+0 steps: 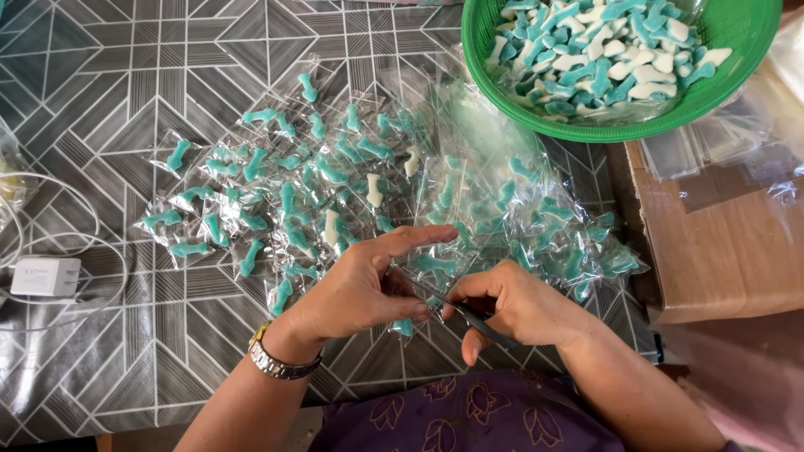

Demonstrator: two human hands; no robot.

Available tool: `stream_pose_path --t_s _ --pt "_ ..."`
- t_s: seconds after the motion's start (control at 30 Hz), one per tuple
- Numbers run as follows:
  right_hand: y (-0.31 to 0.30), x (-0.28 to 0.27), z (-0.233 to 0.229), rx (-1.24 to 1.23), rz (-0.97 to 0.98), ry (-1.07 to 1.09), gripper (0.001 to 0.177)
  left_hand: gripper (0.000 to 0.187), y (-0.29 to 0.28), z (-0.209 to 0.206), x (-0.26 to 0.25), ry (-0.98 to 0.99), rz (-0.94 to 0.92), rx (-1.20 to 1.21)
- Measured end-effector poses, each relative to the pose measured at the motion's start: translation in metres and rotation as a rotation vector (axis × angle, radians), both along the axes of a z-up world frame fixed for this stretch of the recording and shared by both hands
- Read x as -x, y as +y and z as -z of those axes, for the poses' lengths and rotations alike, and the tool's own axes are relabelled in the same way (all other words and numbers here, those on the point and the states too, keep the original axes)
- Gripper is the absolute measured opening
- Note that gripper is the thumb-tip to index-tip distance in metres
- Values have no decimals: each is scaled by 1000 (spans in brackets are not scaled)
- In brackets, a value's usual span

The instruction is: The person trims the excess plastic from the edges of small plastic bags containing candies using shears.

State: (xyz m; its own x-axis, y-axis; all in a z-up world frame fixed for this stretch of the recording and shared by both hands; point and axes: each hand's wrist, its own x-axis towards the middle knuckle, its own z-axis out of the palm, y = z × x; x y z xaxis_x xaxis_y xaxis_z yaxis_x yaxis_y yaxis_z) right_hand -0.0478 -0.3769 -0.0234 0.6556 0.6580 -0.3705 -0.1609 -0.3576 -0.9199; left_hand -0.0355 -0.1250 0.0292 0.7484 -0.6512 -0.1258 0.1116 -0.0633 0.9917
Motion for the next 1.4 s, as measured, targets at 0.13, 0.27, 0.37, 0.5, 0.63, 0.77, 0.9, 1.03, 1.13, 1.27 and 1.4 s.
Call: stream_pose_path --t_s 0.13,0.27,0.37,0.5,0.63,0.77,0.9,1.03,1.13,1.27,1.4 --pt "-1 0 3 -3 1 -31 49 69 1 0 0 19 4 9" --pt "-6 2 5 -38 -28 -91 42 73 3 0 0 34 26 23" --pt "-10 5 0 -26 -55 -99 51 75 13 3 -4 -78 -36 -100" --pt "-4 9 -1 261 -416 -311 60 73 48 -13 -26 -461 -341 -458" --pt "28 19 6 281 -511 -389 57 72 81 -18 -56 -550 -557 -501" --pt "57 18 0 501 -666 -384 42 70 102 -19 -80 -649 -623 -544" --pt "71 18 3 600 -742 -427 48 56 113 -12 -100 -713 -636 -501" --pt "72 15 -12 534 -699 -375 56 53 123 -2 -124 -708 -629 -603" --pt "64 13 -17 530 -649 -331 53 46 118 8 -128 -547 -534 -1142" --pt "39 12 -23 254 -456 -183 49 35 85 27 -96 -984 -570 -921" --pt "1 20 -36 -193 -118 -449 24 45 25 50 -47 -1179 -394 -586"
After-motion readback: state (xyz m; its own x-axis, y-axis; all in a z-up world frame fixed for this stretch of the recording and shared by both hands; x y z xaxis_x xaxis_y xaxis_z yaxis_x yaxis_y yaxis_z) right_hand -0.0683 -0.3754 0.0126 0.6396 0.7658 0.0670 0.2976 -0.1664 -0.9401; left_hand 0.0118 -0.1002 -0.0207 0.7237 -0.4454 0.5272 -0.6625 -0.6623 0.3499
